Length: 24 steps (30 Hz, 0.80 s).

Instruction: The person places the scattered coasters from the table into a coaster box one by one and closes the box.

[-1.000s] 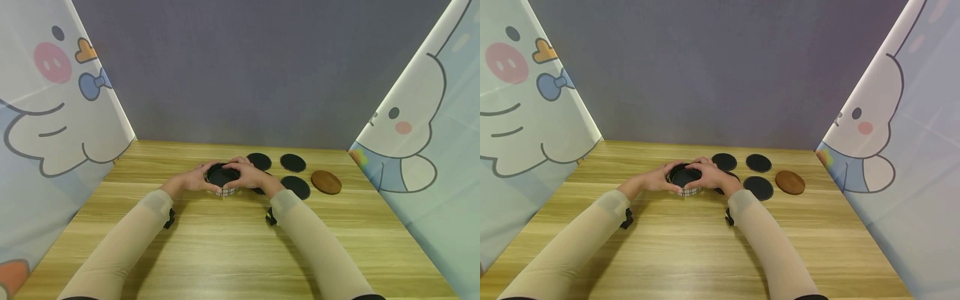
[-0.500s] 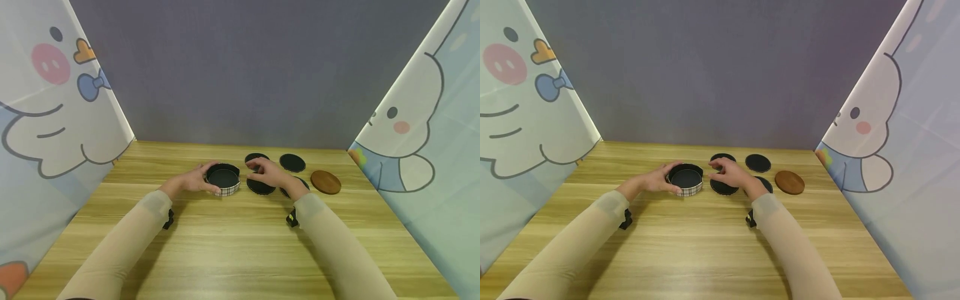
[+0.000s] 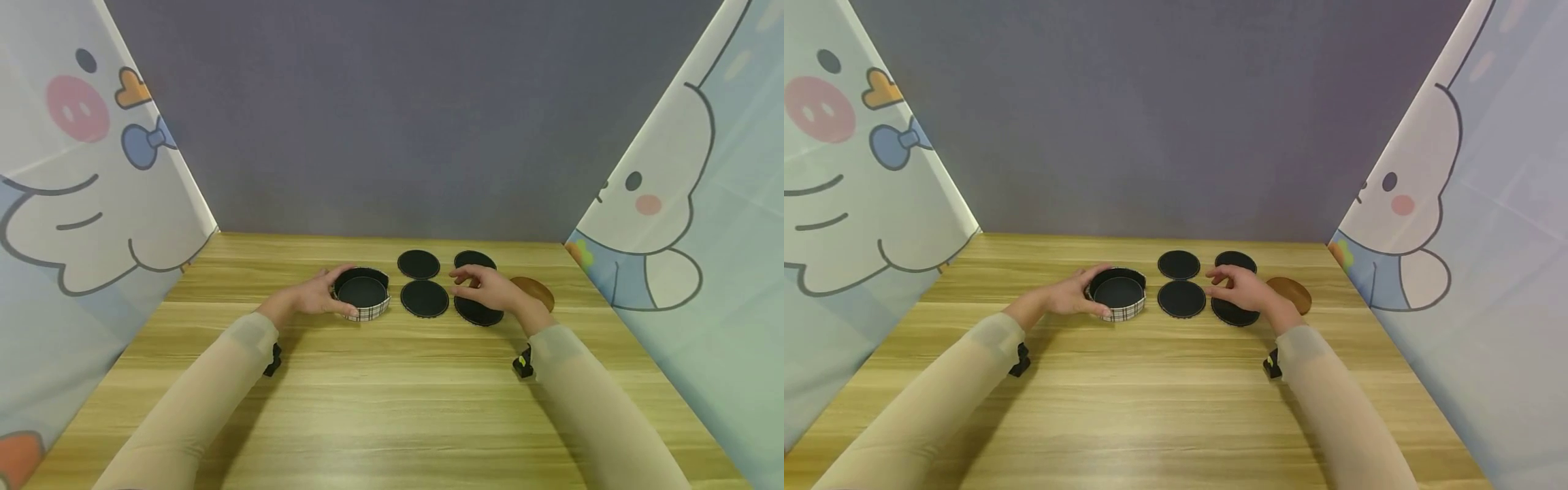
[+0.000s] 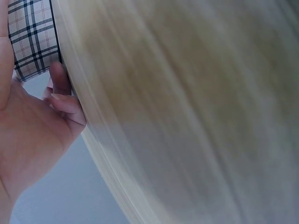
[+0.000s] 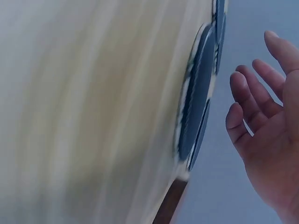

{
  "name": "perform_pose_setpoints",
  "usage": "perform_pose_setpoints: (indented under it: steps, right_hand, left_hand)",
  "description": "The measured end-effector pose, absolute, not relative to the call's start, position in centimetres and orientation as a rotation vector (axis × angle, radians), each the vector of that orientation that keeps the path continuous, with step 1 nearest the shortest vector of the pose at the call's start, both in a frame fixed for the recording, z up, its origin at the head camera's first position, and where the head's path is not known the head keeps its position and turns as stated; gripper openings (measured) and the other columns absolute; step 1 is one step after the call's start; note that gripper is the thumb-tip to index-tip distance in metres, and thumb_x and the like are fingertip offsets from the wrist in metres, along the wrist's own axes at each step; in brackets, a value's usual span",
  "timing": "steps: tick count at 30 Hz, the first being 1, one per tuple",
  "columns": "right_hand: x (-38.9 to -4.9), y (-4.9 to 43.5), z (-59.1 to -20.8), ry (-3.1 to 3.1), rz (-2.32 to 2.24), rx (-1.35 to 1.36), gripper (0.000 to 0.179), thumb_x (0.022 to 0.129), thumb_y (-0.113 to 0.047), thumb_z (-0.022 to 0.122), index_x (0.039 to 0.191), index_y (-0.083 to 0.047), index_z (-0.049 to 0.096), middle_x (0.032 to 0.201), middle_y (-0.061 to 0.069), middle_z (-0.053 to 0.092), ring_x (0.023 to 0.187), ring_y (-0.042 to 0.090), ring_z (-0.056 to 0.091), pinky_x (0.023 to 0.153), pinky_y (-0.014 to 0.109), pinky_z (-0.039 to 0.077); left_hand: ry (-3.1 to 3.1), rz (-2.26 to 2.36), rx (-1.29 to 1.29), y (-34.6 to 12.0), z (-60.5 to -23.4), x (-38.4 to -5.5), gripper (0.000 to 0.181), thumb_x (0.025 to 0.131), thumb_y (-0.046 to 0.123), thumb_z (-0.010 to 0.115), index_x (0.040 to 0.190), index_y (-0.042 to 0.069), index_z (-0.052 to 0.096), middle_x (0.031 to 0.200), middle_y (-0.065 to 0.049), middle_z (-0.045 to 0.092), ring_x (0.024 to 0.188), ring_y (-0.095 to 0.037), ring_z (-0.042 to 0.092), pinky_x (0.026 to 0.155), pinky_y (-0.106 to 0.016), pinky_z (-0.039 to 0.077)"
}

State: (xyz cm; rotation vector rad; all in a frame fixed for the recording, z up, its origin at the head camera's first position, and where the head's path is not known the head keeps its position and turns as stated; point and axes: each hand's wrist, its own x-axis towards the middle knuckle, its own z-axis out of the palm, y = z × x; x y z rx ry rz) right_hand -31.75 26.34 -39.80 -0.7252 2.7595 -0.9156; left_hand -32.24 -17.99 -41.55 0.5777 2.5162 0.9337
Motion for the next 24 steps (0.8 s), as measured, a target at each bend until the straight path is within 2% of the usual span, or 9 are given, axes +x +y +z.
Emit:
perform_pose_setpoints:
  steps: [8,11,15,19,24]
  right_hand:
    - [-31.9,29.4,-40.9,2.772,-0.808,-0.736,0.045,0.109,-0.026,0.073,0.147,-0.003,0.067,0.144,0.022,0.064,0.122,0.037,0.064,0.105,0.060,0.054]
    - [-31.9,29.8,-41.1,2.800,-0.707,-0.813,0.042,0.107,-0.022,0.074,0.145,-0.005,0.070,0.148,0.025,0.062,0.135,0.048,0.056,0.115,0.069,0.044]
    - [-31.6,30.0,-41.0,2.814,-0.560,-0.832,0.042,0.108,-0.024,0.072,0.148,-0.012,0.070,0.157,0.027,0.057,0.147,0.059,0.044,0.119,0.080,0.031]
    - [-31.5,30.1,-41.0,2.802,-0.520,-0.807,0.043,0.109,-0.027,0.071,0.150,-0.016,0.069,0.159,0.028,0.054,0.147,0.061,0.042,0.117,0.082,0.031]
    - [-31.5,30.2,-41.0,2.797,-0.543,-0.795,0.044,0.108,-0.027,0.073,0.150,-0.015,0.069,0.155,0.027,0.056,0.145,0.057,0.045,0.118,0.078,0.035]
  left_hand:
    - [2.515,0.941,0.567,-17.9,-41.5,-32.1,0.126,0.086,0.062,0.090,0.178,0.032,0.010,0.178,-0.037,-0.004,0.163,-0.063,0.014,0.123,-0.083,0.022]
    - [2.514,0.946,0.565,-18.0,-41.5,-32.1,0.126,0.086,0.062,0.090,0.178,0.032,0.011,0.178,-0.037,-0.004,0.161,-0.063,0.019,0.123,-0.082,0.023]
    - [2.520,0.935,0.568,-18.0,-41.5,-32.0,0.125,0.085,0.063,0.090,0.178,0.033,0.011,0.178,-0.036,-0.003,0.159,-0.062,0.026,0.123,-0.081,0.025]
    - [2.521,0.935,0.564,-18.0,-41.5,-32.0,0.125,0.085,0.063,0.090,0.178,0.033,0.011,0.178,-0.036,-0.002,0.160,-0.061,0.025,0.123,-0.081,0.026]
    - [2.525,0.931,0.563,-18.0,-41.5,-32.0,0.124,0.086,0.062,0.090,0.178,0.033,0.011,0.179,-0.035,-0.004,0.163,-0.061,0.018,0.123,-0.083,0.024]
